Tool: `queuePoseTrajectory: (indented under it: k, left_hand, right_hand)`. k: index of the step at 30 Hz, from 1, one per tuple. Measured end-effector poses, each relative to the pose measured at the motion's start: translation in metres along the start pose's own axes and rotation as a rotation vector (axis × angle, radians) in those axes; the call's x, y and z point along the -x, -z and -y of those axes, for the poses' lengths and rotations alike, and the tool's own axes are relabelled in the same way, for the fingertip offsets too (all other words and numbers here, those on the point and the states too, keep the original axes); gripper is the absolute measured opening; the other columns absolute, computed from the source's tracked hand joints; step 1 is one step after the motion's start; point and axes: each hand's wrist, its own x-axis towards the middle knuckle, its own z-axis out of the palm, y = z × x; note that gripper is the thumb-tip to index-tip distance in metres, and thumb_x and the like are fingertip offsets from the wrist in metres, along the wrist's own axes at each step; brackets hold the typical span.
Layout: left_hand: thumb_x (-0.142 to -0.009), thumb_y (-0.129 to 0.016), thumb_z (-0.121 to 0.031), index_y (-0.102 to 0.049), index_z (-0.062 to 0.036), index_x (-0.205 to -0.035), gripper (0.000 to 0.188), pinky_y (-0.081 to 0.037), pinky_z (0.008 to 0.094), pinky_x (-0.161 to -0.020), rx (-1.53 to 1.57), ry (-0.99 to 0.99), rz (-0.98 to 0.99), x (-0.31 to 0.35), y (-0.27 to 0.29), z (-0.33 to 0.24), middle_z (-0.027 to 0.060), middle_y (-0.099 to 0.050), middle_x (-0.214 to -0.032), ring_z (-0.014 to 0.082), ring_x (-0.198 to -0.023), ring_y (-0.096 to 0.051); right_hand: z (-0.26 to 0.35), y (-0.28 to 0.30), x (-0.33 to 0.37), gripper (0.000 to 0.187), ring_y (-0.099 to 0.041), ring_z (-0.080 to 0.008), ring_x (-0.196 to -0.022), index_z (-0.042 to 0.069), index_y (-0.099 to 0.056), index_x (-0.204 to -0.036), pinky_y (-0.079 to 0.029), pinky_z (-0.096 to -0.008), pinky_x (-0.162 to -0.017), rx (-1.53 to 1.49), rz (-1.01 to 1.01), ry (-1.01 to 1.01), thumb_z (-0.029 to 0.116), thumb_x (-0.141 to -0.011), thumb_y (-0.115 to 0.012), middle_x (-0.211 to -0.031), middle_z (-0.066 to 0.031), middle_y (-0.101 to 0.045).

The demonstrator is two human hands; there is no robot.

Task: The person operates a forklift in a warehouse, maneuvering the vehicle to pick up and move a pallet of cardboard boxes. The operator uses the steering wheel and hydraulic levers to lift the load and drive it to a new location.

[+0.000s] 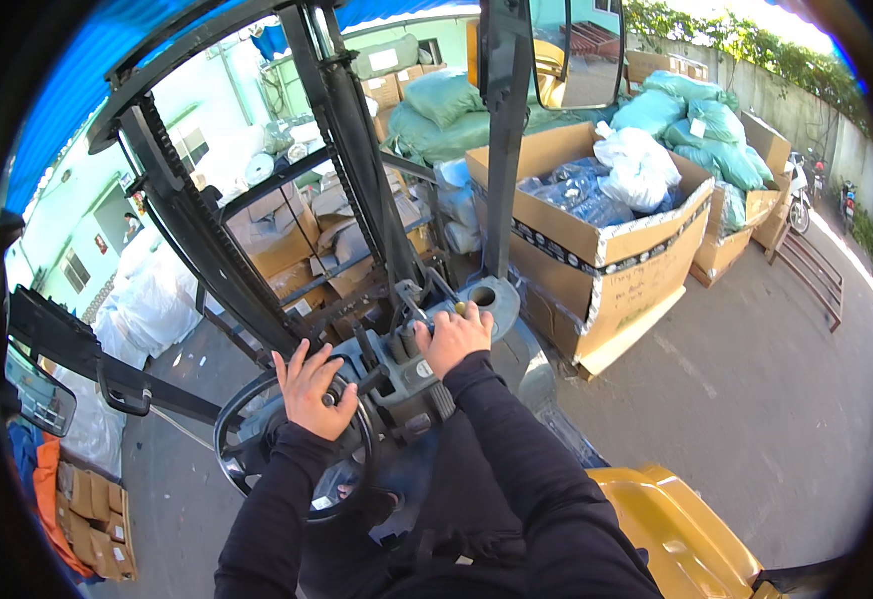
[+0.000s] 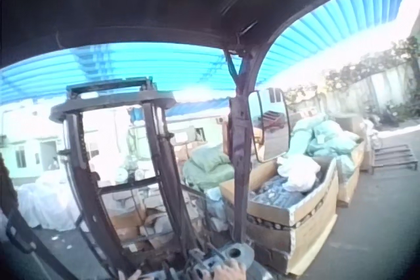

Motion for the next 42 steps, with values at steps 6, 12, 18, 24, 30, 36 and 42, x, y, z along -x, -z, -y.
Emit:
queuePoseTrajectory:
  k: [6, 12, 18, 24, 30, 36, 42]
  left_hand:
    - [-0.071, -0.078, -0.025, -0.072, -0.0037, -0.111, 0.046, -0.011, 0.063, -0.124, 0.055, 0.034, -0.011, 0.014, -0.053, 0.024, 0.014, -0.064, -0.137, 0.0388, -0.146, -0.041]
    - [-0.071, -0.079, -0.024, -0.073, -0.0043, -0.111, 0.045, -0.013, 0.0617, -0.124, 0.115, 0.014, -0.018, 0.027, -0.102, 0.052, 0.0122, -0.064, -0.137, 0.0361, -0.146, -0.042]
    - [-0.076, -0.076, -0.029, -0.075, -0.0067, -0.112, 0.042, -0.015, 0.0615, -0.124, 0.112, 0.005, 0.003, 0.021, -0.135, 0.081, 0.0104, -0.066, -0.133, 0.0345, -0.143, -0.045]
    - [-0.069, -0.075, -0.021, -0.073, -0.0036, -0.103, 0.038, -0.018, 0.0607, -0.123, 0.105, 0.015, -0.026, 0.017, -0.152, 0.11, 0.0111, -0.07, -0.125, 0.0369, -0.138, -0.051]
    - [-0.07, -0.072, -0.02, -0.072, -0.0034, -0.101, 0.035, -0.017, 0.0605, -0.123, 0.117, -0.039, -0.015, 0.026, -0.164, 0.124, 0.0109, -0.071, -0.124, 0.0375, -0.137, -0.052]
    - [-0.072, -0.076, -0.026, -0.075, -0.0072, -0.109, 0.041, -0.019, 0.0601, -0.122, 0.14, 0.053, 0.041, 0.037, -0.175, 0.136, 0.0096, -0.068, -0.132, 0.0346, -0.14, -0.049]
    - [-0.064, -0.089, -0.036, -0.075, -0.0171, -0.121, 0.062, -0.02, 0.073, -0.115, 0.16, 0.222, 0.098, 0.144, -0.174, 0.12, 0.0229, -0.04, -0.159, 0.0502, -0.151, -0.027]
  right_hand:
    - [-0.005, -0.054, -0.005, 0.043, -0.056, -0.042, -0.123, 0.004, -0.071, -0.087, -0.028, -0.0665, -0.111, 0.004, -0.023, -0.016, 0.046, -0.093, -0.064, -0.091, -0.0164, -0.074]
    - [0.008, -0.097, 0.02, 0.084, -0.026, -0.0431, -0.153, 0.005, -0.034, -0.156, -0.016, -0.0713, -0.118, 0.012, 0.179, -0.076, 0.035, -0.087, -0.07, -0.16, -0.018, -0.04]
    - [0.027, -0.137, 0.047, 0.098, -0.02, -0.0474, -0.154, -0.002, -0.017, -0.161, -0.024, -0.0657, -0.119, -0.267, 0.272, -0.161, 0.025, -0.085, -0.072, -0.168, -0.0277, -0.015]
    - [0.041, -0.18, 0.032, 0.098, -0.017, -0.0477, -0.155, -0.004, -0.015, -0.161, -0.022, -0.0647, -0.12, -0.303, 0.233, -0.21, 0.023, -0.085, -0.071, -0.169, -0.0273, -0.008]
    - [0.05, -0.217, 0.003, 0.099, -0.021, -0.0454, -0.154, 0.001, -0.016, -0.162, -0.027, -0.0663, -0.117, -0.24, 0.241, -0.204, 0.024, -0.084, -0.072, -0.171, -0.0225, -0.009]
    - [0.053, -0.235, -0.031, 0.1, -0.024, -0.0432, -0.154, 0.003, -0.014, -0.163, -0.029, -0.0675, -0.116, -0.202, 0.271, -0.148, 0.024, -0.084, -0.071, -0.172, -0.0183, -0.007]
    - [0.042, -0.257, -0.019, 0.101, -0.025, -0.0442, -0.153, 0.0, -0.013, -0.163, -0.031, -0.0654, -0.115, -0.161, 0.263, -0.114, 0.027, -0.085, -0.071, -0.172, -0.0213, -0.004]
